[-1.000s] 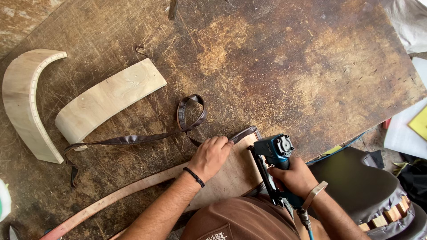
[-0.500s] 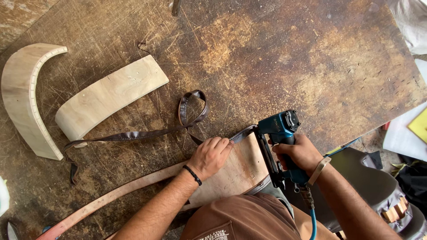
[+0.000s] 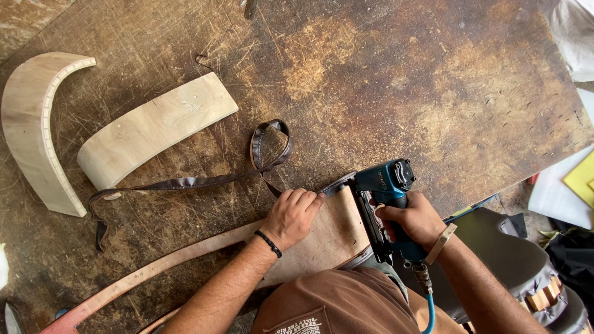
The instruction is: The person attaches a dark webbing strap to a wooden chair frame using a pneumatic staple gun. They position the strap along the edges of the seat and backrest, then staple it in place.
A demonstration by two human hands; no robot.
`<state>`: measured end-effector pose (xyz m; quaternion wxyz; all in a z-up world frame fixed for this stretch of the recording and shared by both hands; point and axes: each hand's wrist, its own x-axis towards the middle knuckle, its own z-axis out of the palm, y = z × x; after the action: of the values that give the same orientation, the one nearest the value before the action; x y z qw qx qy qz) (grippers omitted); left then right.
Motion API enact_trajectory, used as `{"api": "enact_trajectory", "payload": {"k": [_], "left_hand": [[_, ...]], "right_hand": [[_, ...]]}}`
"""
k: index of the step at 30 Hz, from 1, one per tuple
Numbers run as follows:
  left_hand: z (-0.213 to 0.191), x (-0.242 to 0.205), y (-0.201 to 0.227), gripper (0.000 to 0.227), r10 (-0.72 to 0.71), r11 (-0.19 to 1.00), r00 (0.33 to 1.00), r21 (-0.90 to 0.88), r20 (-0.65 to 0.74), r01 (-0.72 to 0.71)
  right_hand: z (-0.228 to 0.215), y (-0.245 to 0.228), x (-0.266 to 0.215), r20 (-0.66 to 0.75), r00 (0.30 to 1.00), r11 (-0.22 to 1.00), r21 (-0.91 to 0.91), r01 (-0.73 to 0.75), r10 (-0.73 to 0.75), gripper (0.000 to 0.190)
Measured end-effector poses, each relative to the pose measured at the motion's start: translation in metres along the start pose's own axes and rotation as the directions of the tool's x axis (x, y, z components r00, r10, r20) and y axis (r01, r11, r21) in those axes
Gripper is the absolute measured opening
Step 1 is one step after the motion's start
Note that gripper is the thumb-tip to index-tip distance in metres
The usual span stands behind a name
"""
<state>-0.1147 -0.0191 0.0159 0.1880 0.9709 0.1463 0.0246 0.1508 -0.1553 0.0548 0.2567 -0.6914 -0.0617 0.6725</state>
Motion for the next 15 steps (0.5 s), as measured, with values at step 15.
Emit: {"api": "enact_trajectory", "payload": {"k": [15], "left_hand": [[-0.02,-0.04,-0.015,0.018,-0.235,0.972,0.972,0.027,0.021,0.234]], "right_hand": [[0.046,0.023,-0.028,-0.103,0.99,0.921,-0.386,0.054,-0.101,0.025]]}}
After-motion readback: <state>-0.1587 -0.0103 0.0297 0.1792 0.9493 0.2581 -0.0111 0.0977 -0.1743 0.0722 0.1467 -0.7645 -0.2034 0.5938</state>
